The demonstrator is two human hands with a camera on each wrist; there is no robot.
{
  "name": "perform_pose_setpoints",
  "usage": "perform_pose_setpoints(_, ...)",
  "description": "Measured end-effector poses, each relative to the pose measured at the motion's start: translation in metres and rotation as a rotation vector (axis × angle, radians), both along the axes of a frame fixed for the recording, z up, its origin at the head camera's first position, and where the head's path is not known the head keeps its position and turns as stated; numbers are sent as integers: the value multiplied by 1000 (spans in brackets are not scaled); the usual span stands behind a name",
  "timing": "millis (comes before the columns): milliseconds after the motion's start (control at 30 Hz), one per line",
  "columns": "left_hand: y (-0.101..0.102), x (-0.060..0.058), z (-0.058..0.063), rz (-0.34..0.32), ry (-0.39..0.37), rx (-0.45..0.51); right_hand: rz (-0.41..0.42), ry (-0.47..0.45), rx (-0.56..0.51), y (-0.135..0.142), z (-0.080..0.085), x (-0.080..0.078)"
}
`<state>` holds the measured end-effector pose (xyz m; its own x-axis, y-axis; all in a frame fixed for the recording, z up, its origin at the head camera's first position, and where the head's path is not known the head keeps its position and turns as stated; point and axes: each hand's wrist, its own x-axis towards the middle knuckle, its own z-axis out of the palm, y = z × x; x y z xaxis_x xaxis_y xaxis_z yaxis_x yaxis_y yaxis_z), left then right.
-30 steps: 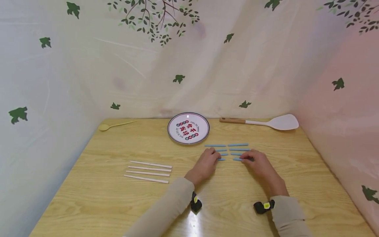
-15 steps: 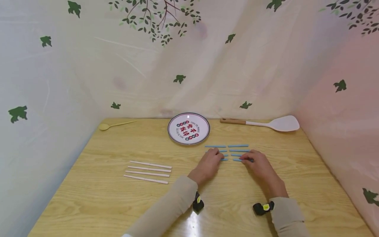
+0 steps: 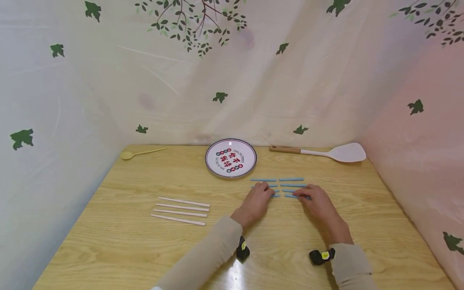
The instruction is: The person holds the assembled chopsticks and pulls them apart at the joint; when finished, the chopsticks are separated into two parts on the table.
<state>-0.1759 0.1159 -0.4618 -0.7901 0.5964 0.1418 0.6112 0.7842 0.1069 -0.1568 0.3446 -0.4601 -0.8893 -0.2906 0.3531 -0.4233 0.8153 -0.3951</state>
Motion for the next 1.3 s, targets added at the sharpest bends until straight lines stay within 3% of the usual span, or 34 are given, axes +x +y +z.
perform_pose_setpoints(133, -6, 5, 4, -17, 6, 40, -6, -12, -6, -3, 5, 1)
perform_pose_setpoints(267, -21, 9, 17, -79, 38, 204, -4, -22, -16, -12, 13, 0)
perform_pose_setpoints(367, -39, 10, 29, -133, 87, 336, 5, -46, -29, -22, 19, -1)
perform_pose_setpoints(500, -72, 9, 41, -152, 157, 442, 19, -102, -67, -42, 26, -2)
perform_pose_setpoints(633, -116, 8, 43, -79, 161, 516, 57, -124, -106, -66, 27, -4)
perform_pose_setpoints(867, -207, 9, 44, 100, 77, 611, 86, -151, -153, -106, 24, -8)
perform_pose_setpoints(1033, -267, 16, 40, 183, 19, 625, 114, -167, -172, -138, 20, -9)
perform_pose_setpoints(1167, -302, 17, 30, 216, -74, 602, 134, -175, -184, -165, 19, -7)
perform_pose_setpoints(1300, -322, 13, 19, 218, -147, 575, 158, -201, -207, -195, 18, -5)
